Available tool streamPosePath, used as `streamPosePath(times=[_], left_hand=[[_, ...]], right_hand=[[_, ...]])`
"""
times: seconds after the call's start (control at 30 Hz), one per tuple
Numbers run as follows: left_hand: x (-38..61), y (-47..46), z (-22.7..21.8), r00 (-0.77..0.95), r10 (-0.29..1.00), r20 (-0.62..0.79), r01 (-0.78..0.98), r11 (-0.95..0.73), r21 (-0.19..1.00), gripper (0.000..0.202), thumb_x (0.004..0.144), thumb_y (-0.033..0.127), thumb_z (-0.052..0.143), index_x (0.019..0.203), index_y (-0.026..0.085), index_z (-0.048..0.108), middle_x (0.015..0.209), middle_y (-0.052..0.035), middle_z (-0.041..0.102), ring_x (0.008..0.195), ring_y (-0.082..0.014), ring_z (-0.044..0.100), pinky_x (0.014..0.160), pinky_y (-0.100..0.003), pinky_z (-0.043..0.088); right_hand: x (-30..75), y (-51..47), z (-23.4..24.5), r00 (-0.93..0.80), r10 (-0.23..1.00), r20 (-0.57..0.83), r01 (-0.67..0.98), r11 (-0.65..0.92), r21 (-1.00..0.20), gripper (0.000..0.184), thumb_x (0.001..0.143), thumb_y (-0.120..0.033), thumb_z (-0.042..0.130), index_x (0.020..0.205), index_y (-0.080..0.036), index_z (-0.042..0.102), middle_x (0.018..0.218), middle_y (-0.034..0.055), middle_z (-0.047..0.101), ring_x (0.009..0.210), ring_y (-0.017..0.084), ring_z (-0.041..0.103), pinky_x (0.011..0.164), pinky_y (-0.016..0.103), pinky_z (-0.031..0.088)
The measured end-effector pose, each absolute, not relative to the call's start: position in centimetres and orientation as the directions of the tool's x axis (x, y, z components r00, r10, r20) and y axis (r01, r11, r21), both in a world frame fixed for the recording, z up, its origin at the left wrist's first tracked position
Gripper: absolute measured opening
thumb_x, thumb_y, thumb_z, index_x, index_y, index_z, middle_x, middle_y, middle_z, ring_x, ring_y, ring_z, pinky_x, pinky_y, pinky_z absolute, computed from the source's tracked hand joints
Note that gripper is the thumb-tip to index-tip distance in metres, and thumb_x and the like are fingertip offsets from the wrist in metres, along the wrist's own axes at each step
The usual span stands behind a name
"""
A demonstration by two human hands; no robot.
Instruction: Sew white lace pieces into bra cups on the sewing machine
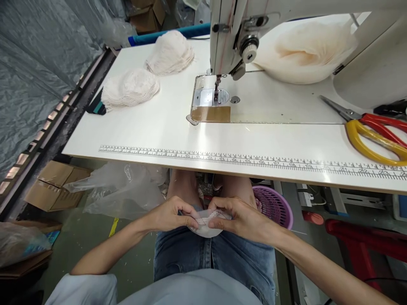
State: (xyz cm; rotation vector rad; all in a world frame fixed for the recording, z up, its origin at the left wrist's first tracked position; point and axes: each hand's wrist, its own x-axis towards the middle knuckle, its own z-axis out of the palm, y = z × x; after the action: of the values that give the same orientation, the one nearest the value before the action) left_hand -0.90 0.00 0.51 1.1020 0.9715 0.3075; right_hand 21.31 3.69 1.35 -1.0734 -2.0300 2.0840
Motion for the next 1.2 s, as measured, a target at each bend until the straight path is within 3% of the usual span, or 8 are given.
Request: streamPosePath(times=[0.33, 0.77, 0.87, 0.97, 1.07, 1.2], left_hand=[[-1.5, 0.2, 0.6, 0.585, 0.624, -0.517, 0.244, 0.473, 0.847, 0.024, 0.073, 0.021, 0.067, 0.093, 0.008, 0.073, 0.083, -0.0068, 0.073, 0.07, -0.0129, 0.062, 0.066, -0.018, 0.047], [-2.5, 0.4, 0.9, 0.687, 0.56, -0.463, 0.307, 0.354, 0.883, 0.038, 0.079, 0.003, 0.049, 0.112, 0.012, 0.066, 0.104, -0.0087, 0.07, 0.093, -0.0163, 0.065, 0.081, -0.021, 0.047], [-2.4, 0.7, 1.0, 0.702, 0.543, -0.46, 0.297, 0.363, 0.883, 0.036, 0.077, 0.009, 0.059, 0.112, 0.01, 0.066, 0.104, -0.0094, 0.07, 0.093, -0.0172, 0.064, 0.082, -0.022, 0.046], [-2.0, 0.8, 1.1, 0.673, 0.565, -0.478, 0.302, 0.38, 0.874, 0.033, 0.073, 0.019, 0.07, 0.105, 0.01, 0.069, 0.092, -0.0049, 0.07, 0.083, -0.0149, 0.061, 0.076, -0.019, 0.045], [-1.7, 0.7, 0.8, 0.643, 0.589, -0.49, 0.33, 0.364, 0.871, 0.031, 0.07, 0.027, 0.074, 0.096, 0.011, 0.071, 0.075, 0.0004, 0.065, 0.071, -0.0112, 0.055, 0.064, -0.017, 0.04], [-1.8, 0.3, 0.1, 0.633, 0.626, -0.455, 0.302, 0.341, 0.89, 0.024, 0.069, 0.031, 0.074, 0.083, 0.012, 0.073, 0.075, 0.0004, 0.059, 0.07, -0.0103, 0.052, 0.063, -0.018, 0.038]], right_hand=[[21.1, 3.7, 0.5, -0.802, 0.421, -0.425, 0.359, -0.23, -0.905, 0.027, 0.079, -0.046, 0.064, 0.086, -0.02, 0.066, 0.079, 0.0012, 0.065, 0.074, 0.018, 0.057, 0.064, 0.027, 0.04], [20.9, 3.7, 0.2, -0.792, 0.423, -0.44, 0.358, -0.261, -0.896, 0.03, 0.079, -0.045, 0.062, 0.079, -0.015, 0.061, 0.074, 0.0012, 0.058, 0.068, 0.016, 0.05, 0.059, 0.026, 0.033], [21.0, 3.7, 0.0, -0.784, 0.414, -0.462, 0.369, -0.287, -0.884, 0.03, 0.079, -0.046, 0.062, 0.079, -0.016, 0.06, 0.072, 0.0002, 0.056, 0.066, 0.015, 0.047, 0.058, 0.025, 0.031], [21.2, 3.5, -0.3, -0.767, 0.414, -0.49, 0.39, -0.306, -0.869, 0.031, 0.077, -0.047, 0.063, 0.079, -0.017, 0.059, 0.069, -0.0005, 0.054, 0.064, 0.014, 0.046, 0.056, 0.025, 0.031], [21.3, 3.4, -0.5, -0.753, 0.415, -0.511, 0.4, -0.329, -0.856, 0.031, 0.076, -0.047, 0.063, 0.078, -0.017, 0.057, 0.068, -0.0012, 0.052, 0.062, 0.013, 0.044, 0.055, 0.025, 0.03], [21.4, 3.4, -0.5, -0.746, 0.425, -0.513, 0.396, -0.337, -0.854, 0.027, 0.075, -0.043, 0.066, 0.076, -0.017, 0.057, 0.069, -0.0017, 0.052, 0.064, 0.013, 0.044, 0.057, 0.025, 0.032]])
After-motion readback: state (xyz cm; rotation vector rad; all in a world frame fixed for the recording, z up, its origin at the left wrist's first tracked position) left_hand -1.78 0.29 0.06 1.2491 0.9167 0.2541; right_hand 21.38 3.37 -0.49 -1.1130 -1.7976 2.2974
